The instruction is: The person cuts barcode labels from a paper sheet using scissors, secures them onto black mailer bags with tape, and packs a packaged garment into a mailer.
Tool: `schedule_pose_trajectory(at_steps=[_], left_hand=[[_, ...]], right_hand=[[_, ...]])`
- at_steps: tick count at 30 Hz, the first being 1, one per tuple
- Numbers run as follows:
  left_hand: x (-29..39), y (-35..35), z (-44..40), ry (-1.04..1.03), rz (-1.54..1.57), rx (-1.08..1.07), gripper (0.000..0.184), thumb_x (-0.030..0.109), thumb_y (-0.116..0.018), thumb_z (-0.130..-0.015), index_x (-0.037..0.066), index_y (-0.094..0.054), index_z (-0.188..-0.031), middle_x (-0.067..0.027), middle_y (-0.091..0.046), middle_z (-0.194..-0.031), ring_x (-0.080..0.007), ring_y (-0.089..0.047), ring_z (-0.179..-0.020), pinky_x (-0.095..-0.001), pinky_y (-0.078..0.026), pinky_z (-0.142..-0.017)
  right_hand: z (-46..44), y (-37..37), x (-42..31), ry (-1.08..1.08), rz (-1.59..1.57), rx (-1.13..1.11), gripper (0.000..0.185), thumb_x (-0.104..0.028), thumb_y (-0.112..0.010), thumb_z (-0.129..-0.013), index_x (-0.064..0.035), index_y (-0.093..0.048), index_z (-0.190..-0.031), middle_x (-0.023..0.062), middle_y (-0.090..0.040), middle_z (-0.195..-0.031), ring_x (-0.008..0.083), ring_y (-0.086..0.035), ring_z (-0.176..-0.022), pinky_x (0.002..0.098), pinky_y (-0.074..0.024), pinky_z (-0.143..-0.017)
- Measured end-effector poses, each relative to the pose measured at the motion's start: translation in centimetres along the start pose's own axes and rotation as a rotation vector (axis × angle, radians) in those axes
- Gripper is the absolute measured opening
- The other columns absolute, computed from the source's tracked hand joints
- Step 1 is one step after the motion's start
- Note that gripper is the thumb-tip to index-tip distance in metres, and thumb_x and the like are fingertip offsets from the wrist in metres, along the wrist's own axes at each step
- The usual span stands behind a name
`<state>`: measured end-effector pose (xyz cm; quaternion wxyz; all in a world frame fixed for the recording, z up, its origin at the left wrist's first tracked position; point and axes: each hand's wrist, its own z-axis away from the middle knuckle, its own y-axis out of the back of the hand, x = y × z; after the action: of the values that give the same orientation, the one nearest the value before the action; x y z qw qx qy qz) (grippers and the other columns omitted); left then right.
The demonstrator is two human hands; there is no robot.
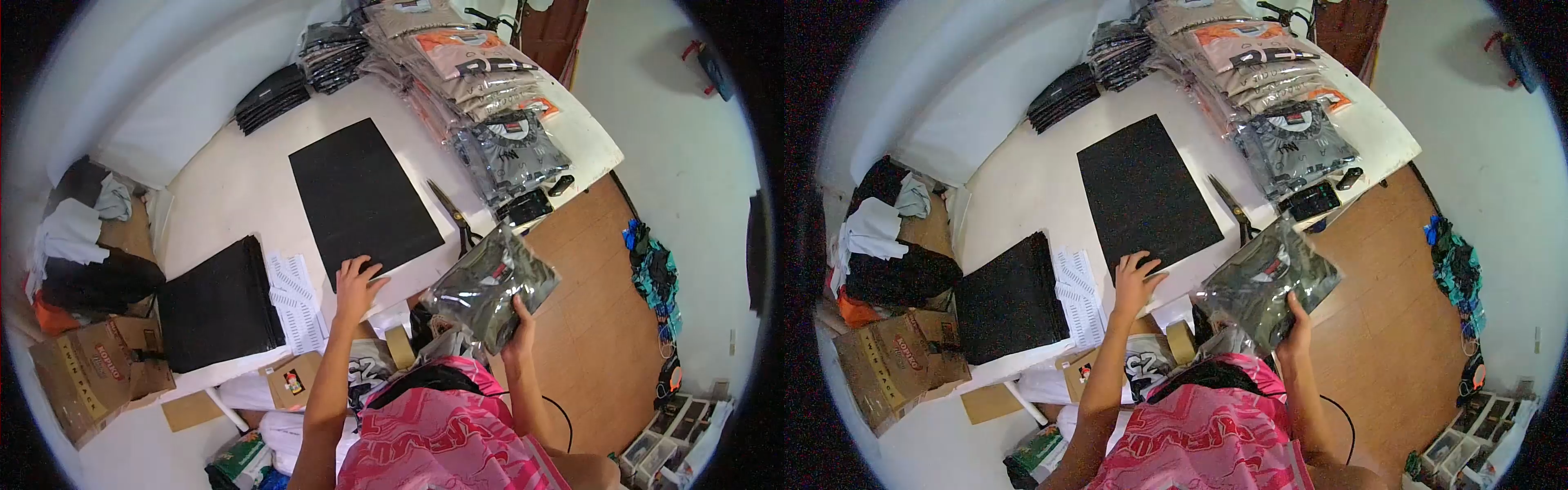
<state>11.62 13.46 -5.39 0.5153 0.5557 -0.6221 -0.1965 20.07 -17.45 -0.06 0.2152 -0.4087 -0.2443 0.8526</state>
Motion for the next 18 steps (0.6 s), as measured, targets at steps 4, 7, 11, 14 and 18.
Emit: schedule_pose_trajectory(at_steps=[4, 7, 11, 14, 18], left_hand=[[-1.8, -1.1, -0.4, -0.03, 0.039, 0.018, 0.018, 0.016, -0.069, -0.08, 0.005, -0.07, -0.095, -0.0063, -0.063, -0.1, -0.027, -0.056, -0.093, -0.0389, -0.043, -0.08], [-1.9, -1.3, -0.8, -0.094, -0.046, 0.012, 0.012, 0.014, -0.066, -0.083, 0.005, -0.068, -0.091, -0.006, -0.063, -0.097, -0.0272, -0.057, -0.091, -0.0393, -0.044, -0.077], [-1.9, -0.5, -2.1, -0.018, 0.026, 0.035, 0.01, 0.012, -0.058, -0.088, 0.004, -0.064, -0.091, -0.0088, -0.064, -0.093, -0.0301, -0.058, -0.088, -0.042, -0.044, -0.075], [-1.6, 0.4, -3.4, 0.016, 0.061, 0.017, 0.011, 0.012, -0.056, -0.09, 0.003, -0.063, -0.092, -0.0118, -0.065, -0.092, -0.0326, -0.058, -0.086, -0.043, -0.044, -0.075], [-1.3, 1.1, -4.4, -0.07, 0.097, 0.003, 0.011, 0.011, -0.057, -0.089, 0.002, -0.062, -0.092, -0.0128, -0.066, -0.09, -0.0327, -0.06, -0.086, -0.0427, -0.046, -0.073]], right_hand=[[0.9, -0.4, 1.2, -0.11, 0.04, -0.05, 0.038, -0.028, -0.064, -0.088, -0.0034, -0.058, -0.116, 0.0097, -0.066, -0.105, 0.0254, -0.065, -0.092, 0.0394, -0.0519, -0.085], [0.4, 0.0, 2.3, -0.176, 0.093, -0.06, 0.041, -0.027, -0.066, -0.087, -0.003, -0.056, -0.119, 0.0113, -0.065, -0.107, 0.026, -0.064, -0.094, 0.0409, -0.0515, -0.087], [0.4, -0.5, 3.7, -0.278, 0.138, -0.09, 0.04, -0.023, -0.069, -0.085, -0.0019, -0.057, -0.117, 0.0117, -0.065, -0.106, 0.0251, -0.065, -0.092, 0.0389, -0.0527, -0.083], [0.0, -0.3, 5.4, -0.29, 0.164, -0.114, 0.042, -0.018, -0.071, -0.083, -0.0013, -0.055, -0.118, 0.0119, -0.065, -0.104, 0.0251, -0.065, -0.09, 0.0381, -0.0533, -0.081], [-0.1, -1.7, 6.8, -0.356, 0.221, -0.151, 0.043, -0.018, -0.071, -0.083, -0.0018, -0.053, -0.118, 0.0111, -0.064, -0.104, 0.0245, -0.064, -0.089, 0.0386, -0.0535, -0.081]])
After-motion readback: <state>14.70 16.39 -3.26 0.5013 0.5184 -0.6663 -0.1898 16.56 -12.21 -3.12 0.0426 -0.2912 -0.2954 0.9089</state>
